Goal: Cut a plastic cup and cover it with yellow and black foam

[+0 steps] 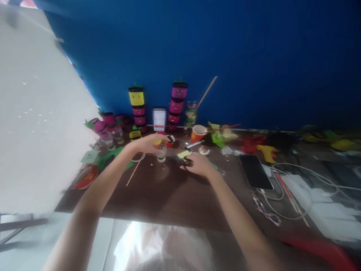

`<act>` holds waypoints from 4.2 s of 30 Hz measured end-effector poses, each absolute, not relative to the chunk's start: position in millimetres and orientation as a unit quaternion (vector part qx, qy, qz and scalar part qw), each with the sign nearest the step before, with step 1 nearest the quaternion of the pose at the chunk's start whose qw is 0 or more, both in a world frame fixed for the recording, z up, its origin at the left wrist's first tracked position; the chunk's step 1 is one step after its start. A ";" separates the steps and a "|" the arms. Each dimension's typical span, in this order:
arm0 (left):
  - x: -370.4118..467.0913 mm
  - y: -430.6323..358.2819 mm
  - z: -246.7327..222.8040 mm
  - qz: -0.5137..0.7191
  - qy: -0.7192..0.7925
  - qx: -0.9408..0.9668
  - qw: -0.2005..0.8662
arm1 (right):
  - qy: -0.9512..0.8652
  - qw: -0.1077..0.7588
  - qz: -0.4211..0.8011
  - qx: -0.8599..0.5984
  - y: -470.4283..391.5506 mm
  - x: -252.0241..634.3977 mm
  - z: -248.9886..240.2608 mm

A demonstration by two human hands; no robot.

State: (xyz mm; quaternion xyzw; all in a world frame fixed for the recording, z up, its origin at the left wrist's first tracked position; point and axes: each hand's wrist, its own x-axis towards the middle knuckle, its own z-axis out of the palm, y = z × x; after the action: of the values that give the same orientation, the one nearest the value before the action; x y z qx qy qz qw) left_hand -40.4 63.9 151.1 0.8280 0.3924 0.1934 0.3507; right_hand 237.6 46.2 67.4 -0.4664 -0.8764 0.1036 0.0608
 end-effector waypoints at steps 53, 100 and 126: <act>-74.4 73.9 152.0 0.105 0.321 0.887 0.314 | -0.928 -0.098 -0.038 -0.359 66.9 206.2 135.2; -52.7 67.6 149.5 0.118 0.299 0.904 0.283 | -0.922 -0.124 -0.008 -0.367 37.6 161.3 133.2; -46.5 69.9 148.8 0.097 0.290 0.908 0.286 | -0.917 -0.115 0.004 -0.382 43.6 176.7 120.9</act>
State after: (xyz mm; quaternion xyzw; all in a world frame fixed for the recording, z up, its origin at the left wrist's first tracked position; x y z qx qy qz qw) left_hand -46.5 69.9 148.8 0.9083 0.2900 0.0965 0.2856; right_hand 176.7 43.6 120.9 -0.3823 -0.9169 0.0042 -0.1147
